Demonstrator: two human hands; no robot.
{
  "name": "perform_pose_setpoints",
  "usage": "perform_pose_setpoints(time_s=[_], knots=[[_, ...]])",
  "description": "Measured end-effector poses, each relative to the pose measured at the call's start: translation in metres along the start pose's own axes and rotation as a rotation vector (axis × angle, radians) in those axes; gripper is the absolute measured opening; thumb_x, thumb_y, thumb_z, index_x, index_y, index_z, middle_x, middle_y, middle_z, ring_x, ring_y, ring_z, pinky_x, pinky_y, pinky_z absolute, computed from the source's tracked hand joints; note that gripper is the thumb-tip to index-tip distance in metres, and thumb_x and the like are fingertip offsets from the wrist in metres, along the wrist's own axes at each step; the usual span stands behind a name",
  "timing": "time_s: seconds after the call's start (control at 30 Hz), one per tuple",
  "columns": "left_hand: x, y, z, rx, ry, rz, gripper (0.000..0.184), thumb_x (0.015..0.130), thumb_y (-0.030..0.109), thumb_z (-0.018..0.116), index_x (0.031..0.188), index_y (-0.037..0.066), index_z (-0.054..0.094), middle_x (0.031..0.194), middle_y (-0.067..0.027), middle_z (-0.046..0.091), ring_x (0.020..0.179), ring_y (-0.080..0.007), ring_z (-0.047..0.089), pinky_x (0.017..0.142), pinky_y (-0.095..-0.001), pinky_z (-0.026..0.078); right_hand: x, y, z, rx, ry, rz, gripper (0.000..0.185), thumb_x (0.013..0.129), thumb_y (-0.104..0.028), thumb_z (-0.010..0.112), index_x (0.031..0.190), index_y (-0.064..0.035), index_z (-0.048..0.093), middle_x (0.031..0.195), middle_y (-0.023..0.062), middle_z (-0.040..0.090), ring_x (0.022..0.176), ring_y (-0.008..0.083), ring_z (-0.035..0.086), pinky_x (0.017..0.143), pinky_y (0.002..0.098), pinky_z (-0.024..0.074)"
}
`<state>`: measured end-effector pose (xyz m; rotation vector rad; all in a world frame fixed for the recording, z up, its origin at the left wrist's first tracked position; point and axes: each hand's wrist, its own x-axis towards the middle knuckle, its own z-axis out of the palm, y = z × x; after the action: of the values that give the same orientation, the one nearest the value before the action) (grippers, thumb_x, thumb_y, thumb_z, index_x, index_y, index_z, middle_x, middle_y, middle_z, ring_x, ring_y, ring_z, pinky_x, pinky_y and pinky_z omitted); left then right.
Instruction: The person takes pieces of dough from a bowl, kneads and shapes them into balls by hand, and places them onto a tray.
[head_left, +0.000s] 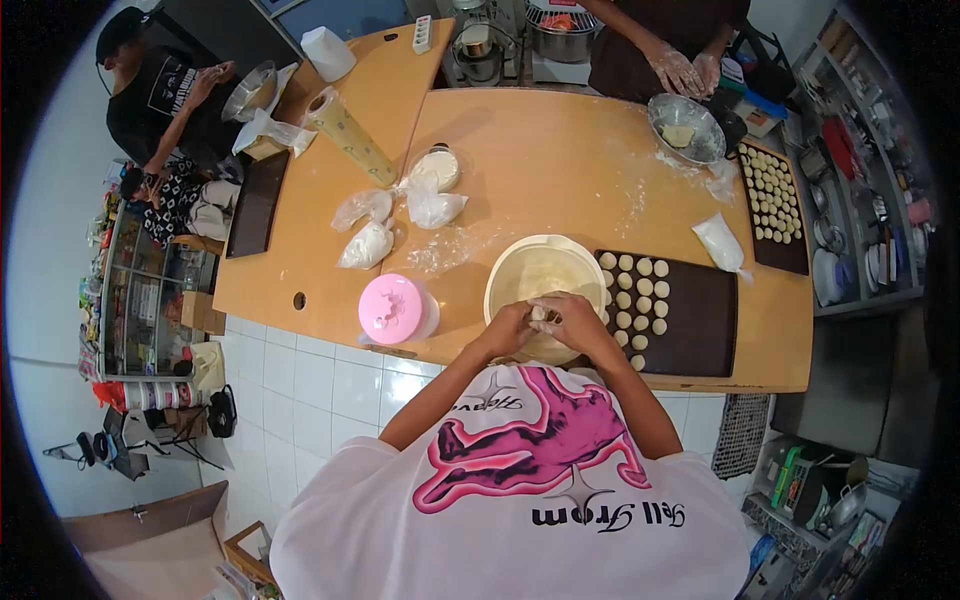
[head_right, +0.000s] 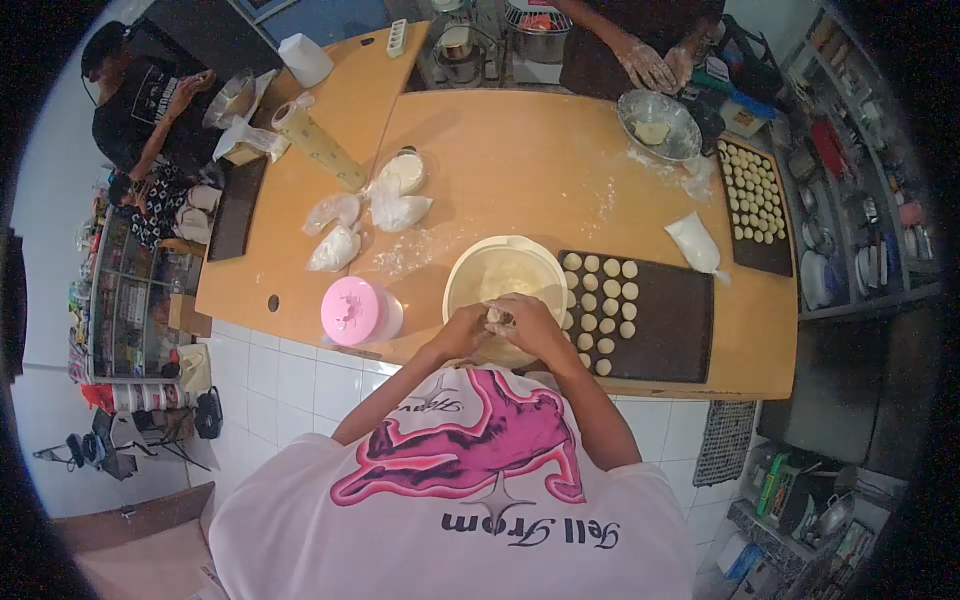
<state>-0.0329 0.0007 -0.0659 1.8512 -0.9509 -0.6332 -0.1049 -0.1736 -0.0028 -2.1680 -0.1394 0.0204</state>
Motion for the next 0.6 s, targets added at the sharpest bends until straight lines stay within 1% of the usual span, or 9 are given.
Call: perform_pose_setpoints(time_s=[0.07,0.17,0.23,0.27,0.37,0.43,0.47,0.6], knots=[[-0.002,0.002,0.001,0.031,0.007,-0.068,0.029,0.080,0.005,0.066,0.108,0.000,0.059,0.095,-0.0152,0.066,0.087,-0.0255,0.064,0.079,-0.0350,0.050,-0.004,0.007,0.005,0.022,0.043,0.004,0.037,0.073,-0.016,0.073,0.107,-0.0032,0.066,0.097,0.0166,0.066,0.085,0.0294,0.064,0.077,0.0368,0.0509],[-0.005,0.023,0.000,0.002,0.139,-0.100,0.033,0.075,0.008,0.068,0.107,0.003,0.064,0.090,-0.0237,0.065,0.082,-0.0398,0.062,0.074,-0.0414,0.050,-0.003,0.001,0.004,0.075,0.058,0.090,0.035,0.072,-0.013,0.073,0.105,-0.0025,0.067,0.094,0.0163,0.066,0.081,0.0279,0.065,0.073,0.0362,0.0519],[-0.005,0.029,-0.004,0.109,0.127,-0.110,0.036,0.074,0.010,0.070,0.109,0.005,0.065,0.090,-0.0229,0.065,0.083,-0.0389,0.063,0.079,-0.0427,0.049,-0.003,-0.001,0.002,0.089,0.031,0.187,0.035,0.072,-0.012,0.073,0.104,-0.0014,0.067,0.093,0.0162,0.066,0.079,0.0265,0.066,0.072,0.0356,0.0524],[-0.006,0.030,-0.005,0.163,0.122,-0.116,0.037,0.073,0.011,0.071,0.110,0.006,0.065,0.090,-0.0225,0.065,0.084,-0.0385,0.063,0.081,-0.0434,0.049,-0.004,0.002,0.004,0.123,0.047,0.187,0.036,0.071,-0.012,0.074,0.104,-0.0011,0.067,0.093,0.0161,0.066,0.079,0.0257,0.066,0.072,0.0351,0.0526],[-0.006,0.016,-0.006,0.303,0.056,-0.014,0.041,0.074,0.013,0.069,0.114,0.008,0.063,0.094,-0.0139,0.069,0.088,-0.0318,0.065,0.098,-0.0483,0.040,-0.007,0.007,0.008,0.209,0.063,0.180,0.038,0.070,-0.010,0.075,0.105,-0.0004,0.066,0.093,0.0151,0.067,0.078,0.0228,0.066,0.072,0.0330,0.0530],[-0.011,0.007,-0.005,0.380,0.084,0.017,0.041,0.072,0.012,0.067,0.113,0.010,0.064,0.092,-0.0123,0.069,0.088,-0.0287,0.065,0.103,-0.0498,0.033,-0.005,0.001,0.004,0.244,0.052,0.165,0.040,0.068,-0.006,0.077,0.105,0.0000,0.066,0.093,0.0138,0.068,0.079,0.0201,0.066,0.072,0.0307,0.0533],[-0.012,0.003,-0.005,0.420,0.096,0.035,0.041,0.071,0.012,0.067,0.113,0.011,0.065,0.091,-0.0115,0.069,0.089,-0.0271,0.065,0.106,-0.0506,0.030,-0.004,0.001,0.004,0.234,0.052,0.152,0.040,0.068,-0.007,0.077,0.106,0.0000,0.065,0.093,0.0140,0.068,0.079,0.0204,0.066,0.072,0.0310,0.0533],[-0.013,0.019,-0.011,0.458,0.071,0.000,0.042,0.068,0.009,0.066,0.111,0.011,0.065,0.090,-0.0103,0.069,0.090,-0.0261,0.064,0.105,-0.0485,0.031,-0.004,-0.001,0.005,0.199,0.057,0.115,0.041,0.069,-0.011,0.078,0.107,0.0000,0.065,0.093,0.0144,0.067,0.079,0.0211,0.066,0.072,0.0320,0.0530]])
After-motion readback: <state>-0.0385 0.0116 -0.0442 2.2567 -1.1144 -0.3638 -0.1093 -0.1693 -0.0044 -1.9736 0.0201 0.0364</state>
